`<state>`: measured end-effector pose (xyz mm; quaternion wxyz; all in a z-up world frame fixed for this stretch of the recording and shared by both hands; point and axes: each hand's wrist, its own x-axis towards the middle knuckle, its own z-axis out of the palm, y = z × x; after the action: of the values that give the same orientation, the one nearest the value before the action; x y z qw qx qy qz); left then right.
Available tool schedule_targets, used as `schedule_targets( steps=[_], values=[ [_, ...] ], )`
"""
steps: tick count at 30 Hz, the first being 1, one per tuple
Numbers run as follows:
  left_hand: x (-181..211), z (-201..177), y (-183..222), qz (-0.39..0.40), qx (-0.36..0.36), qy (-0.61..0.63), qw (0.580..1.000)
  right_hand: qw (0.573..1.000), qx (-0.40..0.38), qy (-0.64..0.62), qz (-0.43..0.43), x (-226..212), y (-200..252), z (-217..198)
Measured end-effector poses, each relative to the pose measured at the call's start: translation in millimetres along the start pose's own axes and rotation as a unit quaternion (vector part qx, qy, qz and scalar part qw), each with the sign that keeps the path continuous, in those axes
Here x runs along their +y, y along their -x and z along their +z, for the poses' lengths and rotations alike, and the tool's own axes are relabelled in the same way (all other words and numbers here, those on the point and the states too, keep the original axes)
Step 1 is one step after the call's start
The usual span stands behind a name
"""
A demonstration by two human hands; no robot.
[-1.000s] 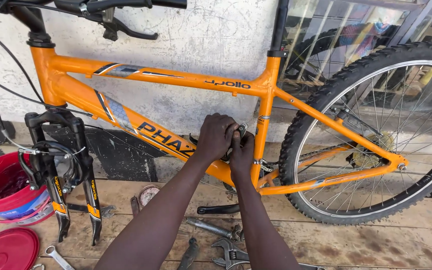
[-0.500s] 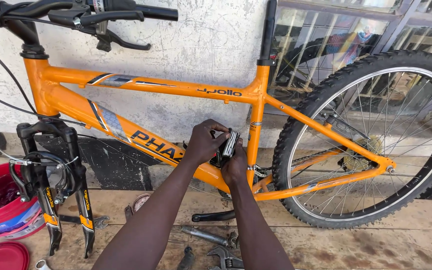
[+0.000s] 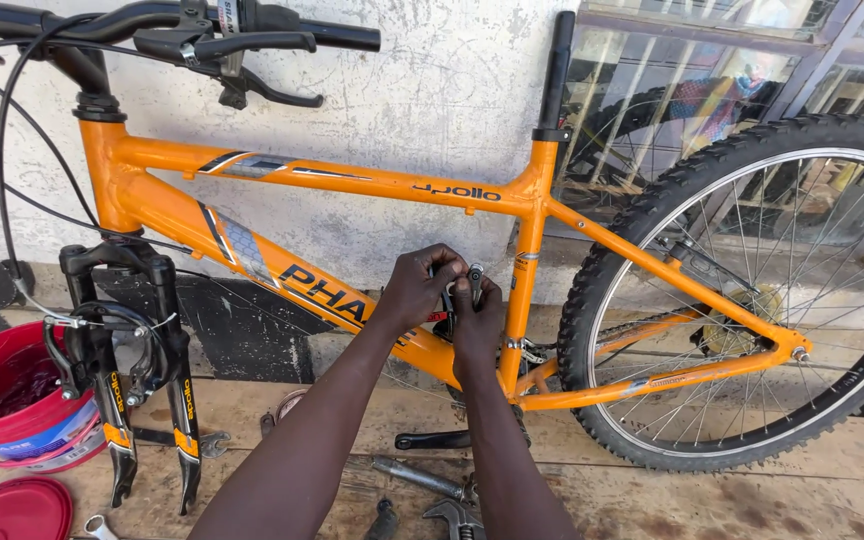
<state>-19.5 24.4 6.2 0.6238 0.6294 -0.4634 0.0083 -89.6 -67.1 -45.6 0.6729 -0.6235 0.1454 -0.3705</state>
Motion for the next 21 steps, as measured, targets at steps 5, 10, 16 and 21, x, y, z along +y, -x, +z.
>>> schedule_targets(
  steps=[5,10,16,21],
  values=[
    [4,0,2,-0.013,-0.003,-0.020,1.000,0.995,-0.043,-0.058,-0.066,32,-9,-19],
    [23,2,10,-0.012,-0.020,-0.038,0.999,0.987,-0.032,-0.063,-0.143,7,9,-21],
    [4,0,6,-0.004,-0.038,0.000,0.999,0.980,-0.025,-0.196,0.021,-37,4,-5],
    [-6,1,-2,-0.019,-0.040,-0.015,0.999,0.993,-0.109,0.008,-0.047,1,-15,-19]
  ],
)
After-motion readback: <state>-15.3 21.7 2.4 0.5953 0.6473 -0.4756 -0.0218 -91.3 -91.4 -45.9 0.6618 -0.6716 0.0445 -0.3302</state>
